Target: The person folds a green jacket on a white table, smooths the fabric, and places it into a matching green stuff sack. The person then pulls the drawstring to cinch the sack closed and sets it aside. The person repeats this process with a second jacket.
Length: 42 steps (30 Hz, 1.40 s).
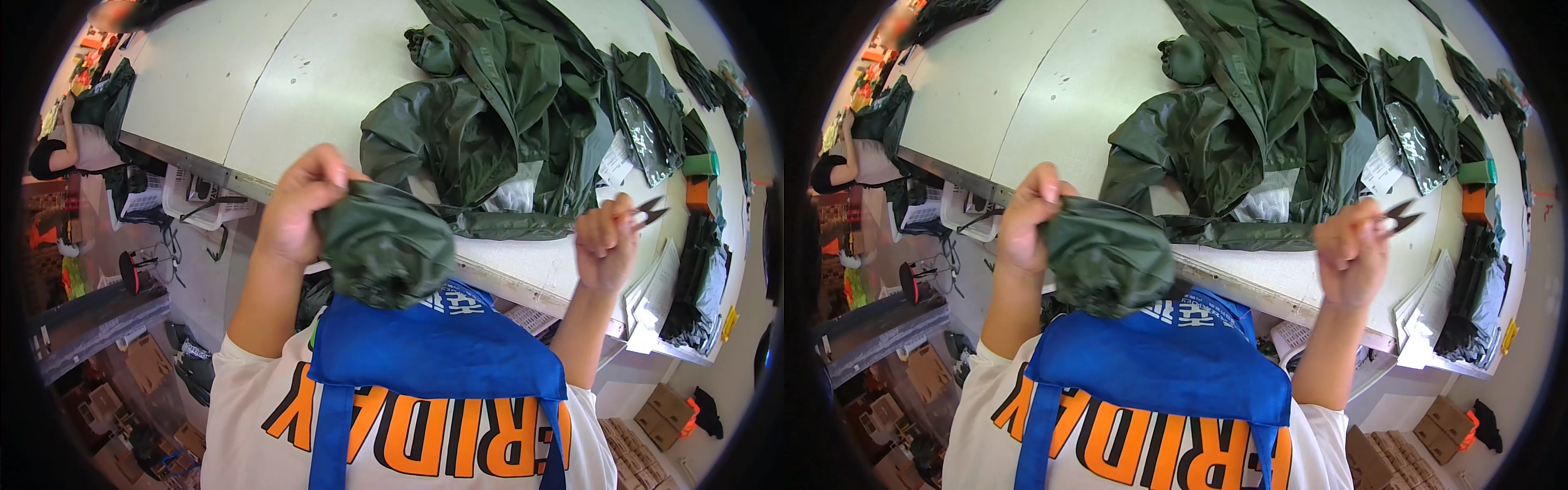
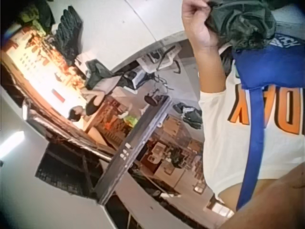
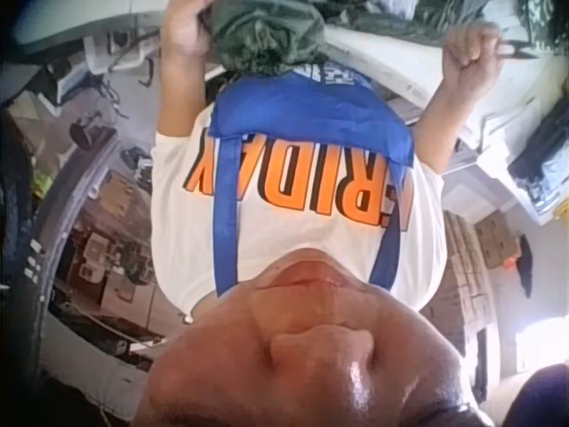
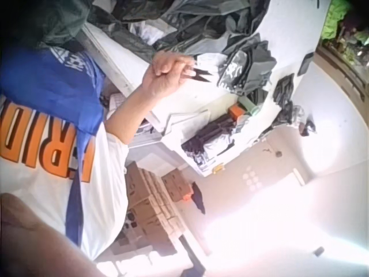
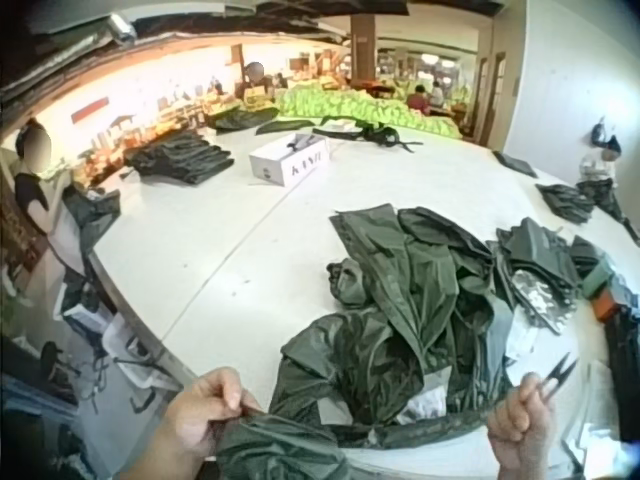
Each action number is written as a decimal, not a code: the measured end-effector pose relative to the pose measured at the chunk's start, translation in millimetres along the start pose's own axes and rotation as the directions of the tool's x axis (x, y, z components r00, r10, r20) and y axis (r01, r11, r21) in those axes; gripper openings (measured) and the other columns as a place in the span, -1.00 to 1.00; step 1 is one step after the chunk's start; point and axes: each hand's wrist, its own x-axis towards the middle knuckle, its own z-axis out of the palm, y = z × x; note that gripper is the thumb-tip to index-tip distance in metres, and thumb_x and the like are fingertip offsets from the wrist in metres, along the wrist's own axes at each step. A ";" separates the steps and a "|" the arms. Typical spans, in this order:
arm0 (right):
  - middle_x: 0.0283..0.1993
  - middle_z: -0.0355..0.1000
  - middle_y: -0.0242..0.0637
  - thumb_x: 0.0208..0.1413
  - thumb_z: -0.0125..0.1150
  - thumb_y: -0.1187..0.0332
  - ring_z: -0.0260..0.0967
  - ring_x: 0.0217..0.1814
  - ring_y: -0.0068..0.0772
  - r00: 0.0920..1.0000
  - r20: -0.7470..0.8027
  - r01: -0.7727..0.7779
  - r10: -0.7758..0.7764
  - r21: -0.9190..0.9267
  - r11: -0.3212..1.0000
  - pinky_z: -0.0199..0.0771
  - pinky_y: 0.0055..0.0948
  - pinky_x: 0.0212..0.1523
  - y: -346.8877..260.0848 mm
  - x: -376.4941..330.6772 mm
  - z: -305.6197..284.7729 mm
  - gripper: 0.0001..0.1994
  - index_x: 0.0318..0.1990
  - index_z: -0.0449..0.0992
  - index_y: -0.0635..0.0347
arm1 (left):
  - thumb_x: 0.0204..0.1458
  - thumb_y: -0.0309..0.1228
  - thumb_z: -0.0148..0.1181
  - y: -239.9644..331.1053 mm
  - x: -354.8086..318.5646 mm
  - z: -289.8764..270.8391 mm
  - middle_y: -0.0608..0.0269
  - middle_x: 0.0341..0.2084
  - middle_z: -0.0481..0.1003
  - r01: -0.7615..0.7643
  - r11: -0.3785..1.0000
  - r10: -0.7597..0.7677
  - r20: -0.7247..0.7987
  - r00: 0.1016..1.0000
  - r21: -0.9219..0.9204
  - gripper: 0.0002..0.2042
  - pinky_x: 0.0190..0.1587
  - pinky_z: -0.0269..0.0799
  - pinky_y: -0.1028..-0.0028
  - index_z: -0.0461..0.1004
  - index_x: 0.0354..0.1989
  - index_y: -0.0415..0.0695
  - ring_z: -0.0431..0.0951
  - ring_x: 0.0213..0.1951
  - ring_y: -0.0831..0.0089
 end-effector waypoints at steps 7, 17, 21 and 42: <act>-0.62 0.09 -0.50 0.25 -0.04 0.39 -0.11 -0.65 -0.67 0.938 -0.267 0.192 -0.222 -0.133 0.972 -0.04 -0.63 -0.57 -68.6 -15.7 -93.9 -0.88 -0.29 0.37 0.22 | 0.19 -0.46 -0.18 6.8 -15.8 -60.8 0.18 -0.39 0.46 -0.243 0.939 0.192 -0.215 0.958 -0.243 -0.89 -0.20 0.52 0.17 0.21 -0.41 -0.04 0.53 -0.30 0.17; 0.19 0.28 -0.18 0.30 -0.18 0.09 0.31 0.13 -0.30 0.902 -0.179 -0.421 0.393 -0.165 0.892 0.27 -0.35 0.16 79.7 -23.9 -3.2 -0.51 0.26 0.18 0.21 | 0.14 -0.58 -0.04 -78.5 26.2 45.1 0.23 -0.07 0.44 -0.029 0.981 0.017 0.063 0.998 0.190 -0.78 0.09 0.30 0.46 0.44 -0.07 -0.18 0.43 -0.03 0.46; 0.08 0.37 -0.17 0.27 -0.10 0.07 0.31 0.13 -0.34 0.899 -0.049 -0.436 0.435 -0.027 0.900 0.31 -0.39 0.14 94.4 -22.6 12.2 -0.48 0.18 0.23 0.33 | 0.14 -0.58 -0.02 -73.7 22.5 39.1 0.25 -0.08 0.46 -0.134 0.902 0.073 0.161 0.984 0.410 -0.76 0.07 0.28 0.51 0.42 -0.02 -0.22 0.42 -0.02 0.52; -0.34 0.38 -0.03 -0.13 0.06 0.54 0.32 -0.20 0.06 0.930 -0.100 -0.015 0.354 -0.972 -0.236 0.34 -0.19 -0.12 14.0 -65.8 -158.5 -0.90 -0.40 0.44 0.33 | -0.04 -0.55 0.15 65.0 -51.9 -202.0 0.02 0.02 0.33 0.522 -0.151 0.488 -0.395 0.778 0.840 -0.60 0.08 0.30 0.32 0.36 0.05 -0.18 0.34 0.07 0.17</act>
